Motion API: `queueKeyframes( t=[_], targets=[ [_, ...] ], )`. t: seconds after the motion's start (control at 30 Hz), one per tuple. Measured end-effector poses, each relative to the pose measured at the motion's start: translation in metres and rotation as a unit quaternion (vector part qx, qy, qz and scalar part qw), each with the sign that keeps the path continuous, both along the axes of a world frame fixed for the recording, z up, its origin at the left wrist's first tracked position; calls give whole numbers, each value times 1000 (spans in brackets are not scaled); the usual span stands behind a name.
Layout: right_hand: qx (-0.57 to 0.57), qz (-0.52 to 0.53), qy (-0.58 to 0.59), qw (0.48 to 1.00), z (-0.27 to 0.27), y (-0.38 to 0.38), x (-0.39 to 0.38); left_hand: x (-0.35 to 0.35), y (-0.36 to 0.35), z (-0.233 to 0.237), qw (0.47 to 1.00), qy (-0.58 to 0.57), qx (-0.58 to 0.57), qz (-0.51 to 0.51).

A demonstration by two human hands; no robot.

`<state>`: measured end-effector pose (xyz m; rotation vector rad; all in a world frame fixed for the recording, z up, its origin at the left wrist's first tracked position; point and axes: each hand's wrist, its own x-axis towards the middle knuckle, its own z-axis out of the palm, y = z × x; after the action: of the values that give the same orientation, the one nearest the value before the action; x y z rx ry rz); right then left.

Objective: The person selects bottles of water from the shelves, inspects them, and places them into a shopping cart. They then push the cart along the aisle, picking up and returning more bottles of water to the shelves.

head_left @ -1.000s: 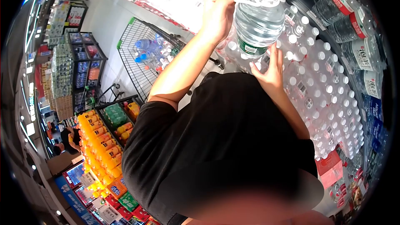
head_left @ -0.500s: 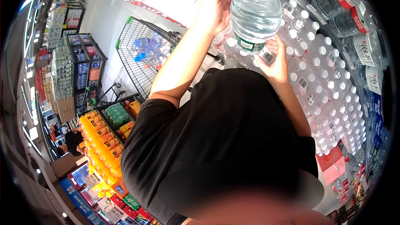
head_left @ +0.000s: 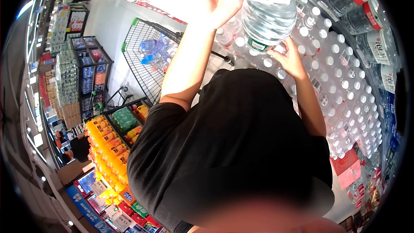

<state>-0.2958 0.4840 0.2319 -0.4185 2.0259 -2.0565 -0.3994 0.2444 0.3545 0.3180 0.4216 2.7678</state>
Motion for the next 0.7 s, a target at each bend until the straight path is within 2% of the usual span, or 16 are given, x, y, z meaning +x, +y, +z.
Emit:
queueKeyframes(
  t=[0.27,0.33,0.4,0.47,0.5,0.53,0.63,0.67,0.7],
  targets=[
    [-33,-18,-13,999,-3,-3,2,5,-3,11,1000,7,-29,0],
    [-27,-19,12,999,-3,-4,0,15,-5,18,971,94,-200,96],
    [-12,-23,23,999,-5,-2,-4,22,-6,26,899,181,-354,183],
    [10,-38,45,998,-7,-4,-2,33,-3,35,791,263,-488,259],
    [2,-71,76,995,1,-10,0,41,-2,40,725,301,-546,293],
    [30,-95,70,993,7,-14,3,57,4,64,599,410,-623,291],
    [91,-166,87,978,13,-31,12,75,13,59,484,414,-673,376],
    [125,-177,128,968,14,-32,16,77,9,48,464,395,-702,368],
    [159,-186,168,955,19,-33,20,78,12,47,541,362,-681,335]
  ],
)
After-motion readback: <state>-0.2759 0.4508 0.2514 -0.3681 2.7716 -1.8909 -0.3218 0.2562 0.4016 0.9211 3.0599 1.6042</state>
